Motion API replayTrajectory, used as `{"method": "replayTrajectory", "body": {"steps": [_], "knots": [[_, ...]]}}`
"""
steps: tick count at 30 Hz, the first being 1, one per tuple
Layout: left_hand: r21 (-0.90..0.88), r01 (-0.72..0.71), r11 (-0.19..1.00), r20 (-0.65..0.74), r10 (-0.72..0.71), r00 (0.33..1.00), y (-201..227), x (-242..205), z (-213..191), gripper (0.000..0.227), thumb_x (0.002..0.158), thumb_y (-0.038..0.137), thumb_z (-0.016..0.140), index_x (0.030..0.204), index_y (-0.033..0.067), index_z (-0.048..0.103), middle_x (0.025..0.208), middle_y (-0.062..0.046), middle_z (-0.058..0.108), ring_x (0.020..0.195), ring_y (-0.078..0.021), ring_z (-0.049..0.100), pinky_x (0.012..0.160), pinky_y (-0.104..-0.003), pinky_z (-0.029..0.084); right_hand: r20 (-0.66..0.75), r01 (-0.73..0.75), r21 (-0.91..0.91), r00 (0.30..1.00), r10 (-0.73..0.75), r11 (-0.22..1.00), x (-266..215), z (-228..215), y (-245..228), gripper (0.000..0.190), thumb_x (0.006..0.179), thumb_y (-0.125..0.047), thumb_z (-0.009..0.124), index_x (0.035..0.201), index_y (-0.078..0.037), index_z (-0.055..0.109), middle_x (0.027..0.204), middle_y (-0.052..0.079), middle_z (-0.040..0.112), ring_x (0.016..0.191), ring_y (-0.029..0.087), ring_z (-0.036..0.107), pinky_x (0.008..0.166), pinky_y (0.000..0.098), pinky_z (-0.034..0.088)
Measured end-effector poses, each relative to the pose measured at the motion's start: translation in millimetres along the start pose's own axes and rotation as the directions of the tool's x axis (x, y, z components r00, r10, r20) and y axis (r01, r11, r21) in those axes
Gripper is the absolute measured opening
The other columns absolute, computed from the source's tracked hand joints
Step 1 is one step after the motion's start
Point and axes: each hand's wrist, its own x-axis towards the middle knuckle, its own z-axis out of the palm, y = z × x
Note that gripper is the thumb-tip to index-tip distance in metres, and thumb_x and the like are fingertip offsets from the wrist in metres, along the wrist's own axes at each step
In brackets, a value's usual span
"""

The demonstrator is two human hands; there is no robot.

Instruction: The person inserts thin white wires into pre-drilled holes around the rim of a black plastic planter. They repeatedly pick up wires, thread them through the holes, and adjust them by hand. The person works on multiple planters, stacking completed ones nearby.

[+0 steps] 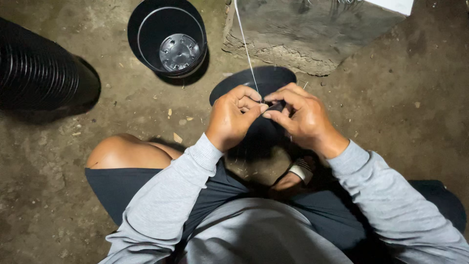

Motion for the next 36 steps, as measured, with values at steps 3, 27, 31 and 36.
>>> {"method": "replayTrajectory", "body": {"steps": [3, 27, 31, 36], "knots": [[-0.054, 0.042, 0.998, 0.033, -0.04, 0.999, 0.4, 0.4, -2.0, 0.013, 0.096, 0.006, 0.071, 0.105, 0.0005, 0.064, 0.088, -0.005, 0.076, 0.078, -0.0061, 0.068, 0.07, -0.022, 0.053, -0.011, 0.009, 0.051, 1.0, -0.008, 0.999, -2.4, -0.8, -11.1, 0.028, 0.086, -0.003, 0.08, 0.113, -0.005, 0.073, 0.11, 0.007, 0.065, 0.069, 0.011, 0.057, 0.06, 0.0254, 0.048], [0.31, -0.084, 0.947, -0.122, 0.128, 0.984, -11.7, -5.5, 13.0, 0.009, 0.095, 0.01, 0.071, 0.094, 0.0012, 0.068, 0.087, -0.008, 0.062, 0.063, -0.0128, 0.062, 0.058, -0.024, 0.05, 0.05, -0.147, 0.17, 0.989, 0.141, 0.974, -7.6, 5.7, 13.7, 0.003, 0.089, -0.004, 0.071, 0.089, -0.002, 0.074, 0.095, 0.007, 0.076, 0.083, 0.015, 0.071, 0.072, 0.0271, 0.055], [0.166, -0.071, 0.984, -0.115, 0.09, 0.989, -19.0, -7.7, 17.0, 0.01, 0.094, 0.011, 0.07, 0.095, 0.0012, 0.067, 0.101, -0.013, 0.061, 0.08, -0.0196, 0.072, 0.071, -0.028, 0.059, 0.15, -0.444, 0.263, 0.896, 0.418, 0.857, -7.9, 18.1, 33.9, 0.007, 0.085, -0.01, 0.078, 0.085, -0.002, 0.077, 0.081, 0.005, 0.073, 0.07, 0.006, 0.06, 0.062, 0.0243, 0.049], [0.245, -0.095, 0.965, -0.122, 0.128, 0.984, -27.2, -10.7, 21.4, 0.008, 0.091, 0.007, 0.069, 0.096, 0.0016, 0.069, 0.104, -0.015, 0.063, 0.092, -0.0226, 0.069, 0.083, -0.032, 0.06, 0.072, -0.332, 0.232, 0.943, 0.324, 0.914, -12.0, 28.0, 33.4, 0.015, 0.085, -0.011, 0.078, 0.085, -0.003, 0.067, 0.075, 0.003, 0.067, 0.069, 0.005, 0.057, 0.06, 0.0253, 0.048]]}}
